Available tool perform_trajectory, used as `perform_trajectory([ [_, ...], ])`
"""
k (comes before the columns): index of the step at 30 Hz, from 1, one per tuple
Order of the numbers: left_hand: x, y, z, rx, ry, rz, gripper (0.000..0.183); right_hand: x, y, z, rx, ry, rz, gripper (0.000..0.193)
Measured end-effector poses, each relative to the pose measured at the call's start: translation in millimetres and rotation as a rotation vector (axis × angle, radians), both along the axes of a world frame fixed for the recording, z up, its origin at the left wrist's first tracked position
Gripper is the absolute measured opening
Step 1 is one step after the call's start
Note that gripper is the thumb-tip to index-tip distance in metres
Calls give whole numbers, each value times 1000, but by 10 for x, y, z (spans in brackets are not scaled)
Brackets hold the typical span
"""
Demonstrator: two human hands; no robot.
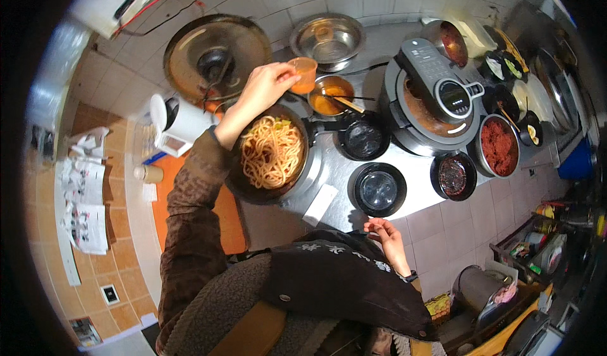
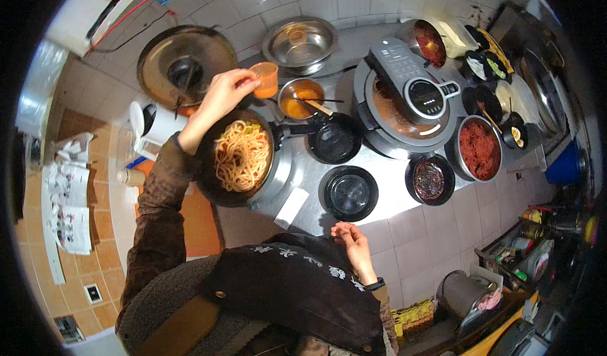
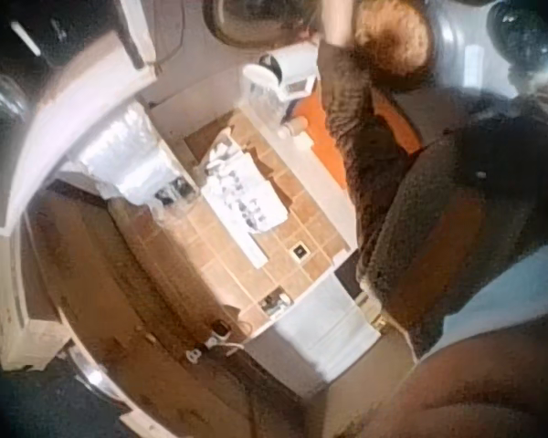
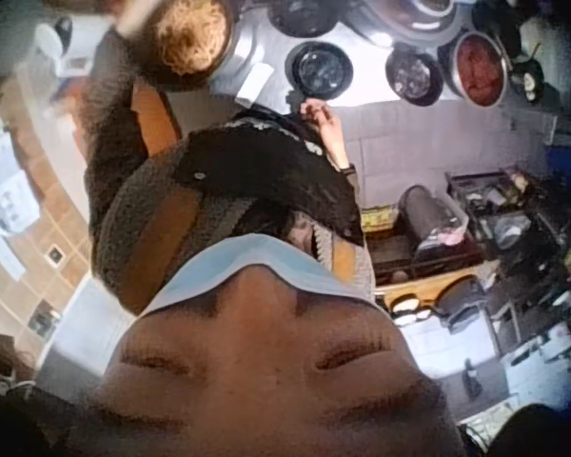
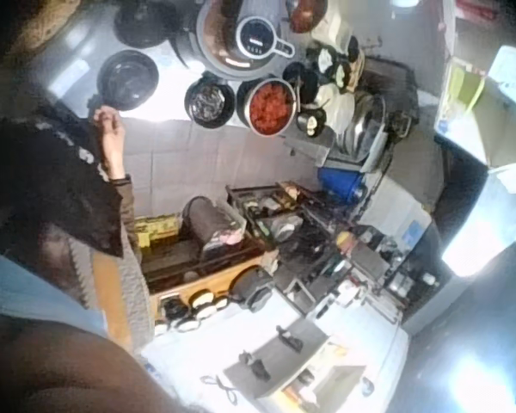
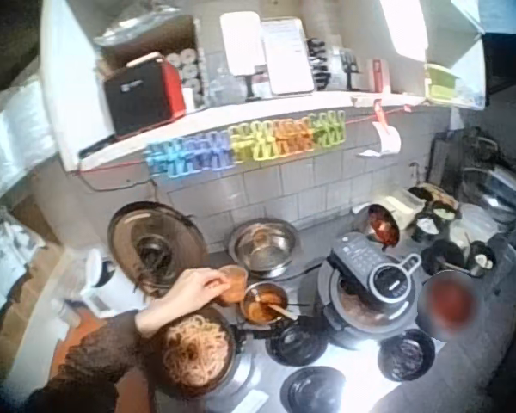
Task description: The person assembles a noodle dish by placing noodles in a bowl, adding a red sauce, and topping with cooked meat using chopsticks. The person also handles a small paper slip and moves between the cooking station and a sink area.
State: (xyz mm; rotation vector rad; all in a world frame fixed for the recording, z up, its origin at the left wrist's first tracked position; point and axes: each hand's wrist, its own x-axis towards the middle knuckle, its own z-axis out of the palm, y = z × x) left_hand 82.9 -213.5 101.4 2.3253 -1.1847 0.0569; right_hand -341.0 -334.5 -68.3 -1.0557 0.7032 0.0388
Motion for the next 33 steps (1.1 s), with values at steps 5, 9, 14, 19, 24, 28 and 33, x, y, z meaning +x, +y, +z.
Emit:
perform_trajectory([
  [5, -476, 1029, 236, 193, -5, 7, 22, -22, 72, 72, 23, -10, 68, 24],
  [9, -641, 1577, 96, 337, -140, -5, 15, -32, 118, 96, -15, -3, 120, 24],
  [14, -586, 1913, -172, 485, -228, 17, 14, -53, 184, 75, -28, -2, 163, 24],
  [19, -449, 2001, -275, 522, -290, 60, 13, -95, 228, 75, -37, -3, 165, 24],
  [24, -431, 2022, -140, 343, -72, 200, 16, -156, 224, 138, -46, 17, 132, 23],
  [28, -477, 1918, 42, 142, 149, 310, 19, -155, 211, 158, -49, 31, 110, 24],
  [33, -438, 1478, 105, -37, 130, 173, 19, -115, 201, 115, -33, 1, 87, 23],
])
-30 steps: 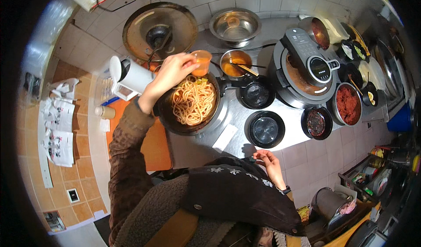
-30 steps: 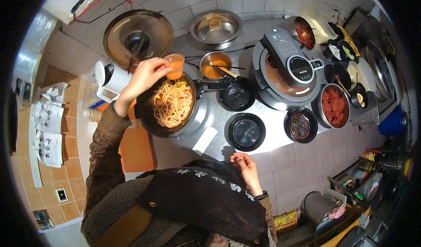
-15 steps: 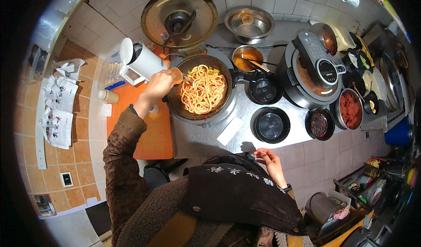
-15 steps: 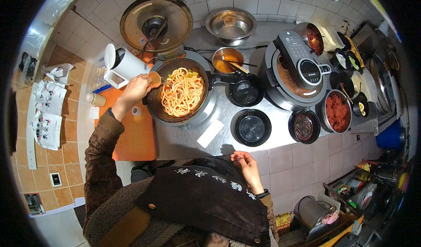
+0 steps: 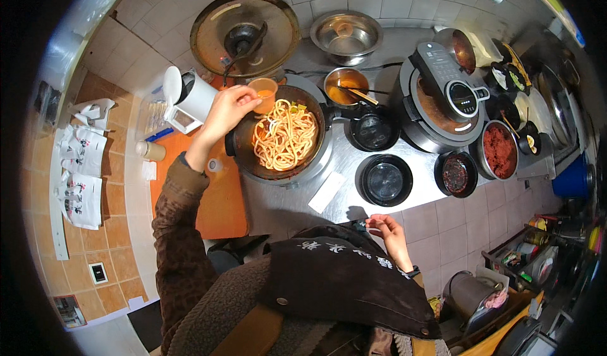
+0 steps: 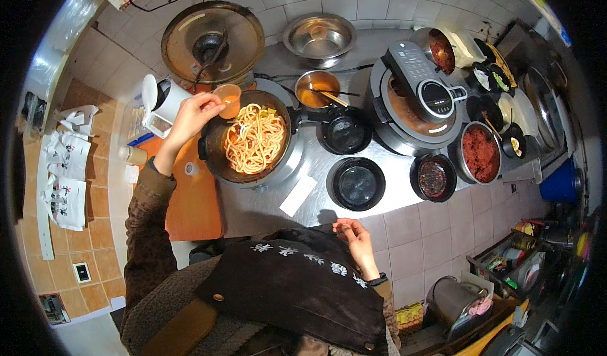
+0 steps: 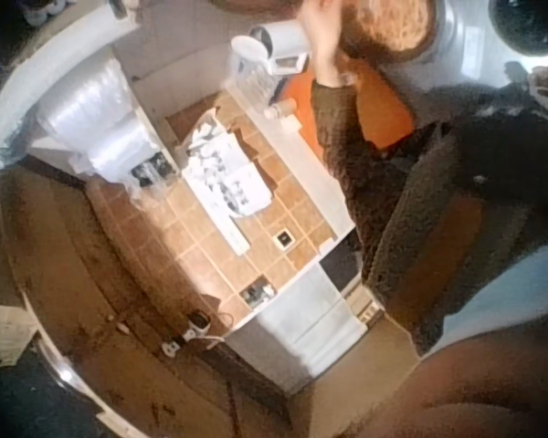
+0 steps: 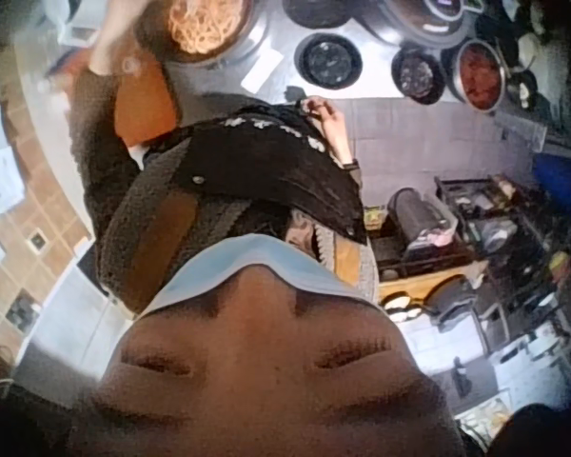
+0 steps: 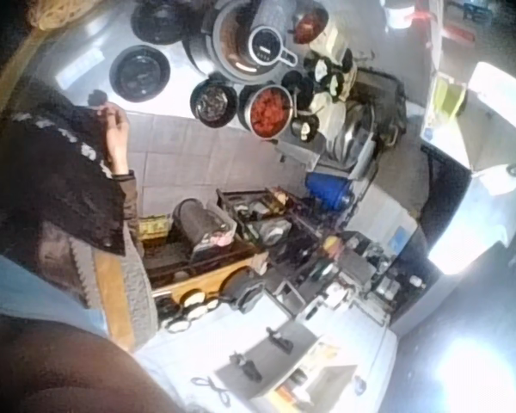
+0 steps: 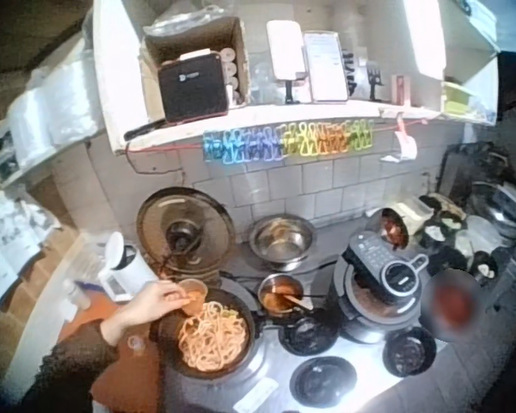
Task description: The person assembles a noodle dish by placing noodles in a bowl, adding a red sauce, and topping with cooked meat using chopsticks. The person also handles a small paper slip and moves between the cooking station and a sink area.
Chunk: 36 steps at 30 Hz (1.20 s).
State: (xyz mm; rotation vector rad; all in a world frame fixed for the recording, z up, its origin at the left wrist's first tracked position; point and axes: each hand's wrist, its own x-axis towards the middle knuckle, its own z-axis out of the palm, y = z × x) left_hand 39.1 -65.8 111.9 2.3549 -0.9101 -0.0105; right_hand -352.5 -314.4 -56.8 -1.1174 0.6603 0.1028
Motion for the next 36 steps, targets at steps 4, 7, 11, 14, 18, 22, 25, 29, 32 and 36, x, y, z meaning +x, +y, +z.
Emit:
perform_trajectory([
  [4, 296, -658, -148, 89, -209, -87, 19, 32, -17, -39, 25, -18, -42, 23],
  [7, 656, -1310, -341, 178, -365, -116, 22, 52, -48, -50, 28, -12, -73, 24],
  [11, 1163, -2165, -643, 286, -490, -116, 21, 40, -111, -43, -1, -12, -143, 24],
  [14, 1480, -2729, -892, 486, -619, -135, 18, -19, -178, -25, -5, 32, -248, 23],
  [18, 1705, -3264, -1299, 959, -905, -321, 20, -132, -228, -7, -33, 64, -393, 24],
  [22, 1891, -3425, -1565, 1052, -933, -321, 23, -200, -240, -10, -6, 112, -494, 24],
  [25, 1864, -3381, -1471, 942, -747, -197, 22, -162, -245, -26, -33, 96, -458, 25],
  [29, 1289, -3128, -1006, 607, -724, -275, 19, -18, -250, -36, -32, -30, -377, 24],
  [32, 562, -2673, -578, 429, -747, -408, 28, 44, -256, -41, -50, -79, -302, 22],
  [36, -401, -1828, -212, 288, -587, -529, 30, 19, -247, -106, -29, -76, -220, 24],
])
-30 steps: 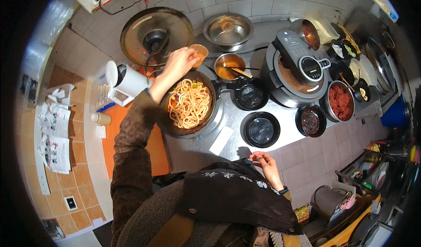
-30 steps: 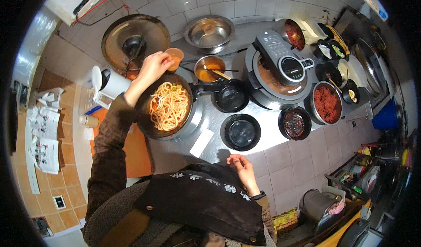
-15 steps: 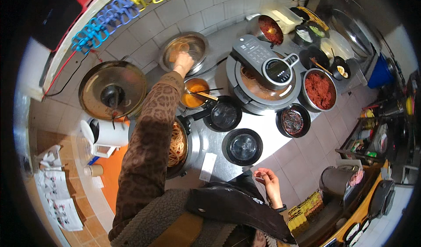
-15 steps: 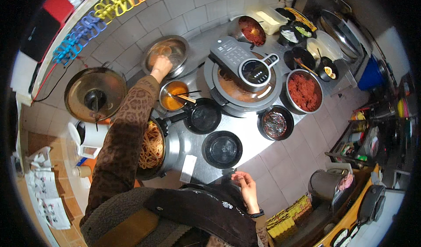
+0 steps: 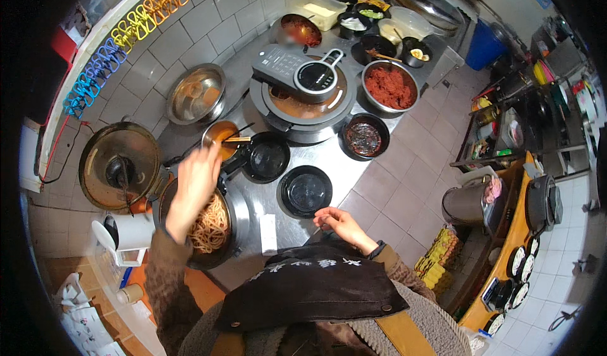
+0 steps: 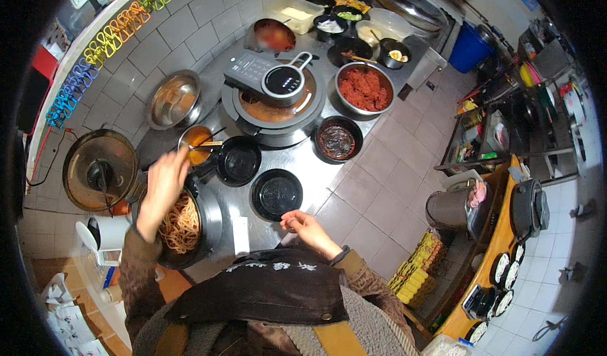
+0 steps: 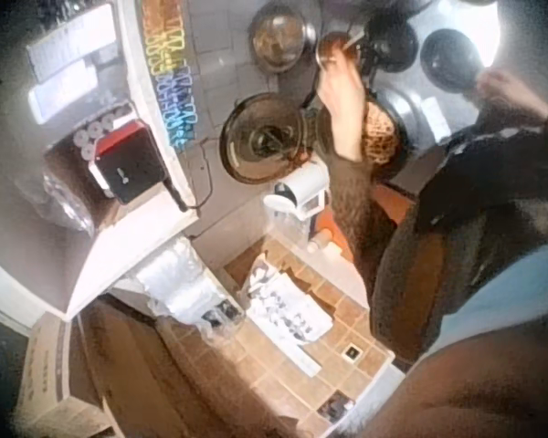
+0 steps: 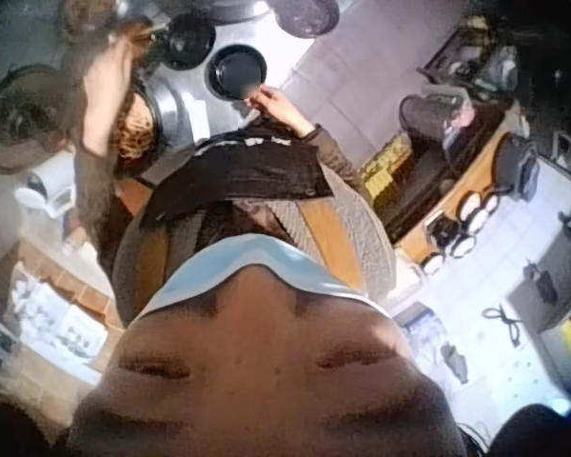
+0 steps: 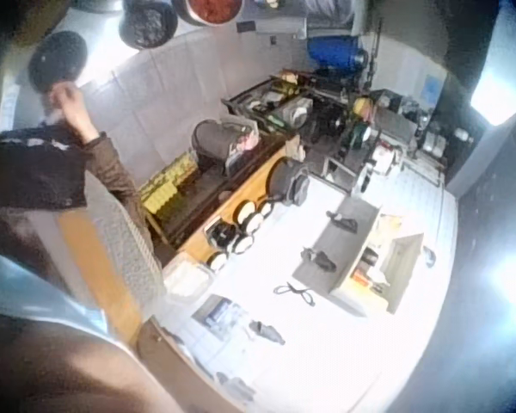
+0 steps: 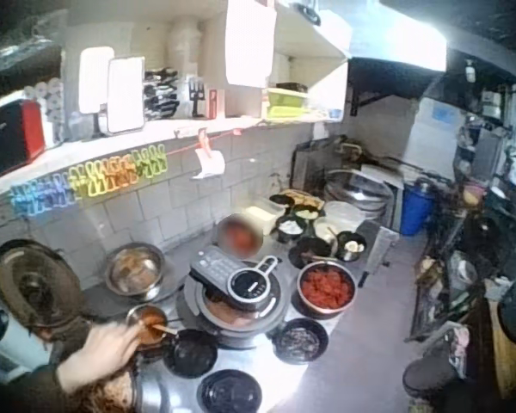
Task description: The person assembles a noodle dish by placing noodles in a bowl, adding a red sauce, and topping with cooked meat using chopsticks. The person also handles a small paper slip and moves between the cooking station and a sink area.
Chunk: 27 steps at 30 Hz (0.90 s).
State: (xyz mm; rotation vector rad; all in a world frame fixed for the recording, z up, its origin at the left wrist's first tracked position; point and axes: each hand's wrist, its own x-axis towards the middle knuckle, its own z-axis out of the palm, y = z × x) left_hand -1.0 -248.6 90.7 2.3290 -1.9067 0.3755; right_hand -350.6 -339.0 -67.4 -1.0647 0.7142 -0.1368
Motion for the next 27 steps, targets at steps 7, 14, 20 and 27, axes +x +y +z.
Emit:
perform_trajectory([
  [7, -763, 819, -42, 214, 279, -1, 28, -212, 190, -134, -82, 17, 33, 25],
  [14, -1114, 871, -328, 137, 299, -91, 24, -369, 80, 5, -306, 294, -138, 47],
  [20, -1428, 769, -493, 75, 328, 33, 22, -396, -981, 330, -299, 42, -201, 44],
  [27, -2499, -27, -669, 228, 366, 522, 19, -813, -3030, 1022, -809, -154, -78, 33],
])
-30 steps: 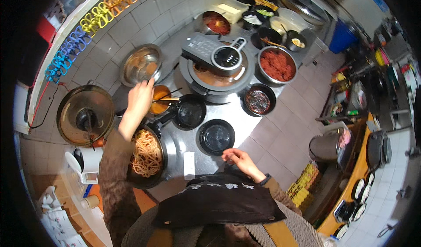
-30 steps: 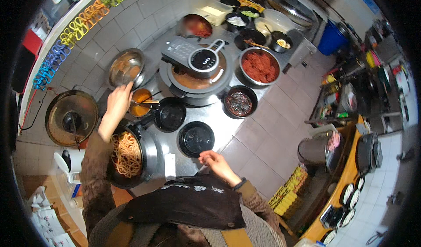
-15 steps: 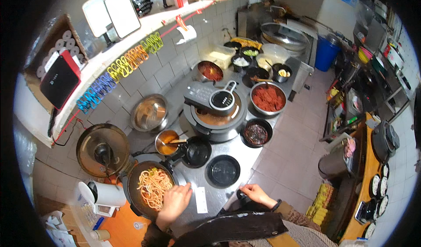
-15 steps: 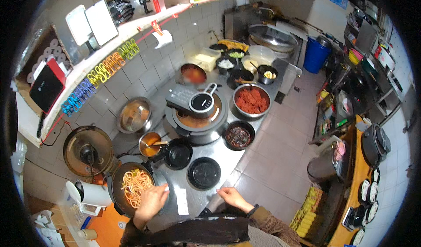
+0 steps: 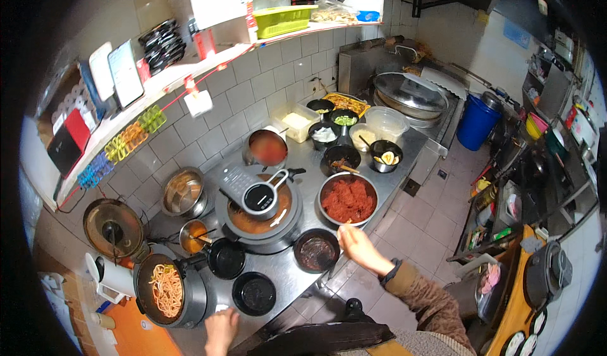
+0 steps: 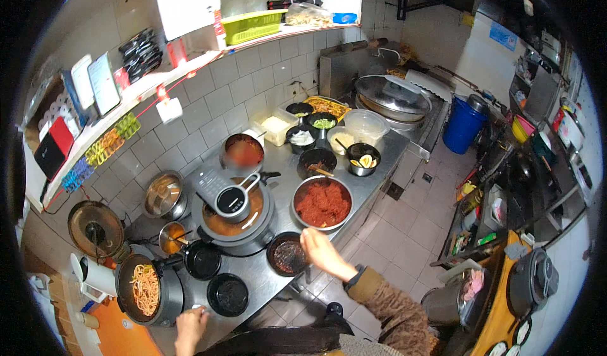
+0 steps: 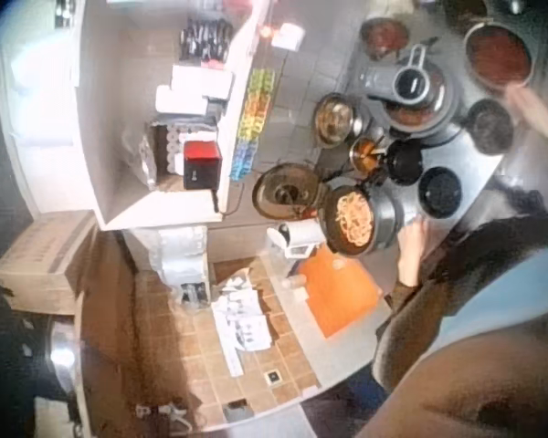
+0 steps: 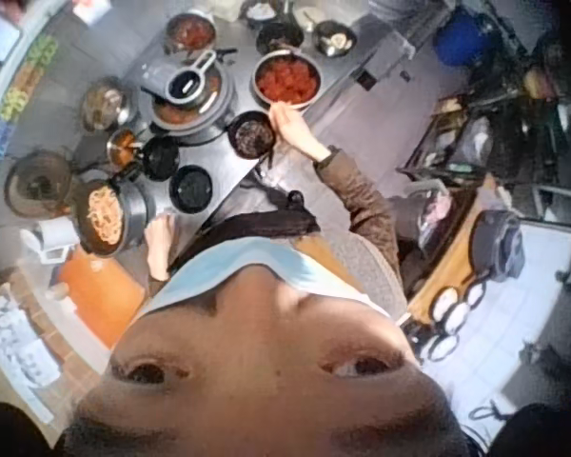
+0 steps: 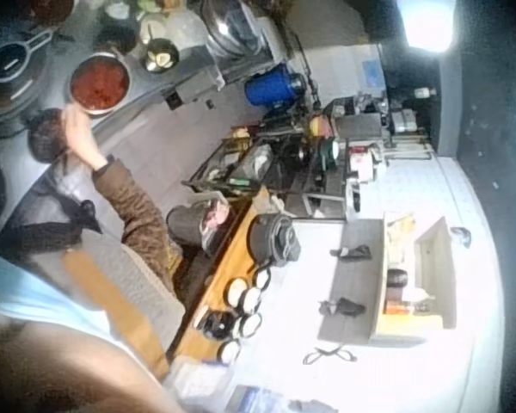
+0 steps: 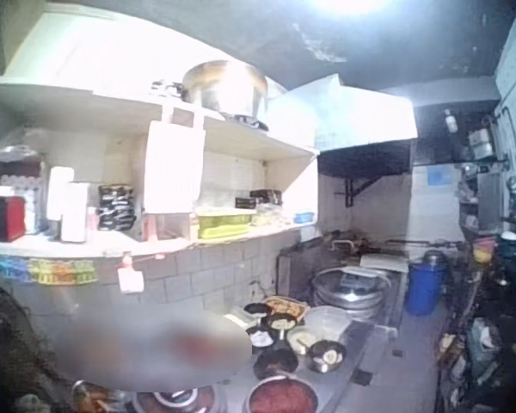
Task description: The person assembles a noodle dish by placing noodles in a bowl, adding a red sauce, and topping with cooked meat using chopsticks. The person also handles a small paper slip and moves between the cooking station and a sink area.
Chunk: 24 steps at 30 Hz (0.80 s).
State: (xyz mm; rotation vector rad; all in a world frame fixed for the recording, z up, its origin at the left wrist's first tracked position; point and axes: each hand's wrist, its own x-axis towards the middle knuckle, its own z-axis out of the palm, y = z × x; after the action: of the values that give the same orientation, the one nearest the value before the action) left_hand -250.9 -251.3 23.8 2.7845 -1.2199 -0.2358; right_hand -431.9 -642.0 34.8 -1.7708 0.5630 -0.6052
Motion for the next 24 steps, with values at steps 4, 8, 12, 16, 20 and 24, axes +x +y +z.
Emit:
perform_trajectory([
  [4, -649, -612, 184, -188, 208, 72, 29, 10, -1296, 704, -320, -168, -24, 19],
  [8, -912, -808, 382, -262, 164, 264, 28, 563, -2663, 1572, -545, -259, -103, 13],
  [12, -824, -960, 445, -211, -18, 354, 29, 1175, -3754, 2461, -673, -343, -183, 15],
  [16, -574, -1563, 440, -180, -130, 428, 29, 1391, -4479, 3123, -700, -223, -343, 21],
  [20, -437, -2516, 595, -518, -152, 112, 21, 1611, -5140, 3613, -785, -188, -374, 24],
  [24, -557, -3361, 592, -485, -218, 99, 18, 2146, -6056, 3837, -673, -237, -331, 23],
])
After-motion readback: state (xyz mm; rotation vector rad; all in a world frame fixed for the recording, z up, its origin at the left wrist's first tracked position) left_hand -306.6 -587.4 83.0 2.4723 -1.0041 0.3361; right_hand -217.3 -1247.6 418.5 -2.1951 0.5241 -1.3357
